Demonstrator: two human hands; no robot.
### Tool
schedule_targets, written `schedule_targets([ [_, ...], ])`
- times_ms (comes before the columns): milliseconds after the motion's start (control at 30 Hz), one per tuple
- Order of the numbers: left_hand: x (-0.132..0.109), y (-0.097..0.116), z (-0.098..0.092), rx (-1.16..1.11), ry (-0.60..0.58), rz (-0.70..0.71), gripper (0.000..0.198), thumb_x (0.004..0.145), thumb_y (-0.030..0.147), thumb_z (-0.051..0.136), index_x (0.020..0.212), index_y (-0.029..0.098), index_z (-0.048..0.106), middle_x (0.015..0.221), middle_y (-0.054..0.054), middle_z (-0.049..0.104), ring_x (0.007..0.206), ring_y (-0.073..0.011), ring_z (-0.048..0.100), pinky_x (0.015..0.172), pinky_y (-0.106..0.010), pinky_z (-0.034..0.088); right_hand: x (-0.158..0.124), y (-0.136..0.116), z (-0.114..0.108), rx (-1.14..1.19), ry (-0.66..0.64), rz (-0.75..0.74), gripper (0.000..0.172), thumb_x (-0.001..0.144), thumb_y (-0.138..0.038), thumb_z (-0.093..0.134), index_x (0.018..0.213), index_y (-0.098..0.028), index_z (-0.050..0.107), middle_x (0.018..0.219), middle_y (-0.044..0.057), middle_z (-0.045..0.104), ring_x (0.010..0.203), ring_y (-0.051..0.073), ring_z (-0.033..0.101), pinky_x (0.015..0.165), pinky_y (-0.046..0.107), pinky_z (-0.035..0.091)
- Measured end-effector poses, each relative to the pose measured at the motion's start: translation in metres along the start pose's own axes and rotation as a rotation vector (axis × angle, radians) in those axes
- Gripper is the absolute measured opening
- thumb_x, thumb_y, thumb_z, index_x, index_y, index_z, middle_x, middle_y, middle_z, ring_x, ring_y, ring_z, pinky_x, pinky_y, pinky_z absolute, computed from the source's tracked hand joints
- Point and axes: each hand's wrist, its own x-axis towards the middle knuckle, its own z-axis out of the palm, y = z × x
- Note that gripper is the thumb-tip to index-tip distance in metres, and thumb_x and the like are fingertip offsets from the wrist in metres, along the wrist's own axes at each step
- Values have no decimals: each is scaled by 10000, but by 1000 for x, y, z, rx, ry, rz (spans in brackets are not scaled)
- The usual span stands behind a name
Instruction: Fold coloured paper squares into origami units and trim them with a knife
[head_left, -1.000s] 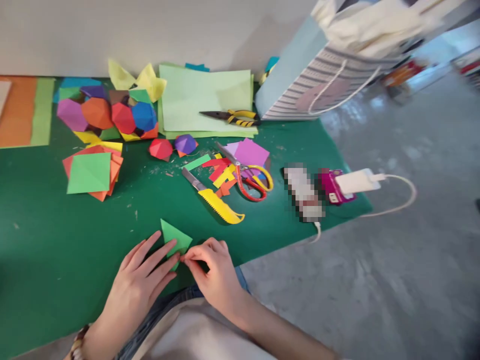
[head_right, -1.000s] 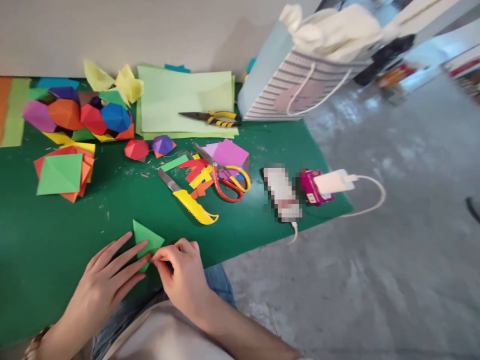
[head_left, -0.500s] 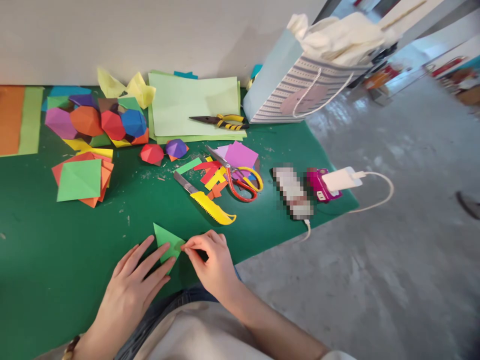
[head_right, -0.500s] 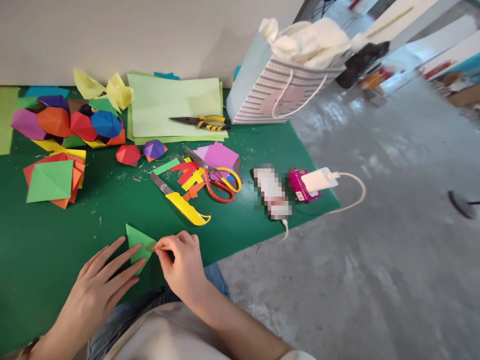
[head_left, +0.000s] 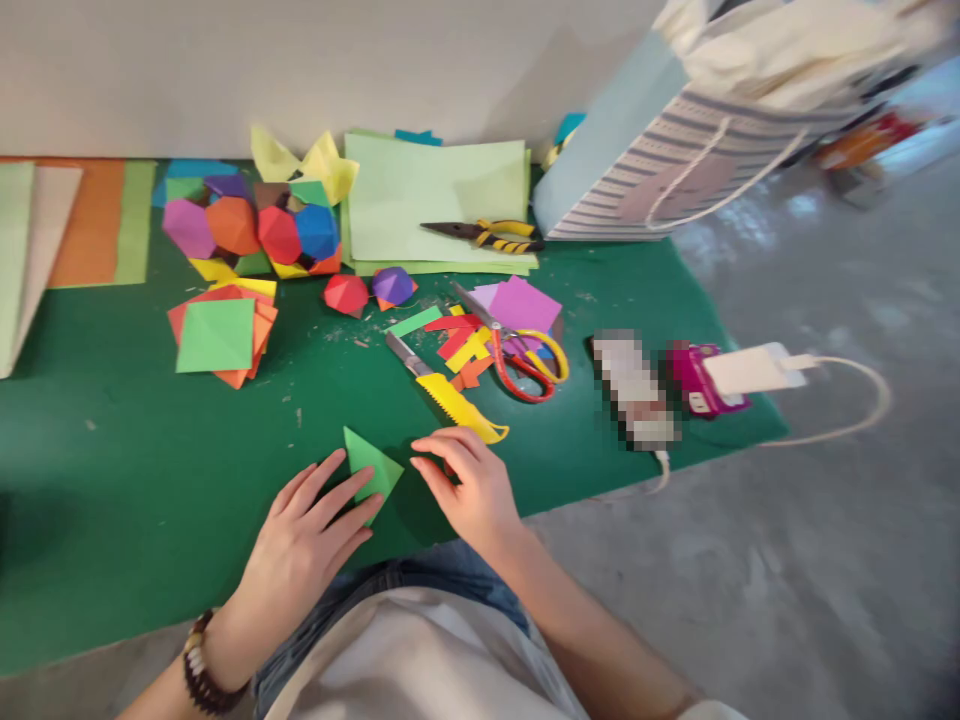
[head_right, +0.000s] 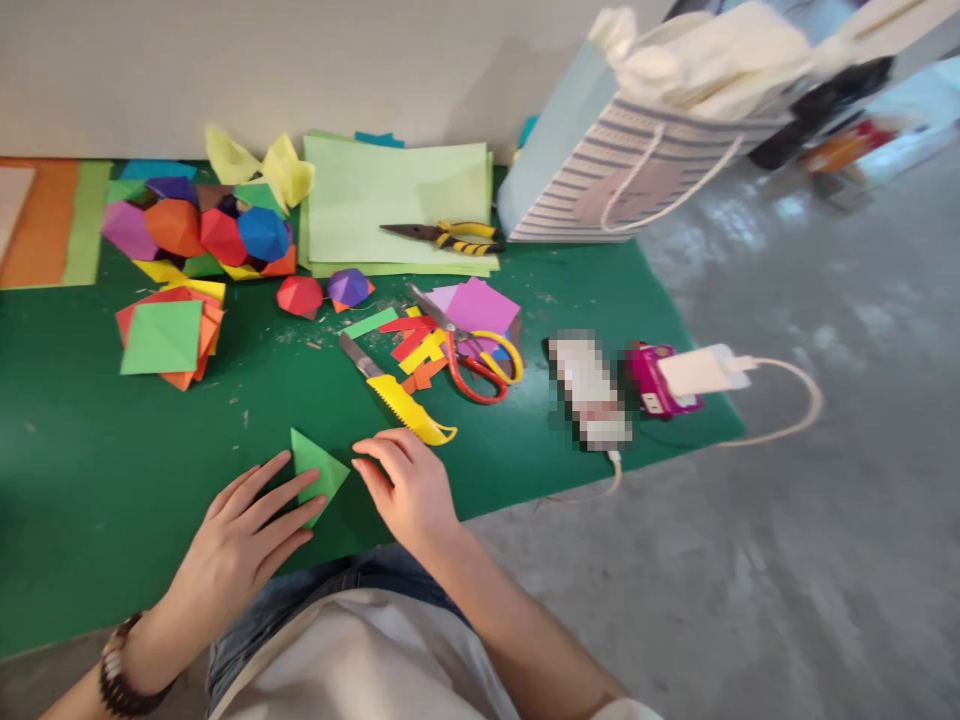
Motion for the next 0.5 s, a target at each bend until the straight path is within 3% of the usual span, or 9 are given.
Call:
schedule_targets([
  [333, -3, 6, -4, -37, -85, -49, 331, 953, 290, 558, 1277, 246, 607, 1330, -18, 640, 1358, -276, 455, 1073, -484, 434, 0, 5, 7, -138, -118, -288, 158, 944, -163, 545, 850, -183, 671, 741, 28, 639, 655, 130, 625, 599, 257, 452],
  [500, -4, 7, -4, -35, -100, -44, 338, 964, 155, 481, 1267, 222, 616, 1355, -4, 623, 1361, -270, 449, 1088, -465, 421, -6, -1, 5, -166, -163, -378, 204, 944, -142, 543, 768, -190, 633, 690, 6, 624, 596, 112, 576, 577, 260, 410],
])
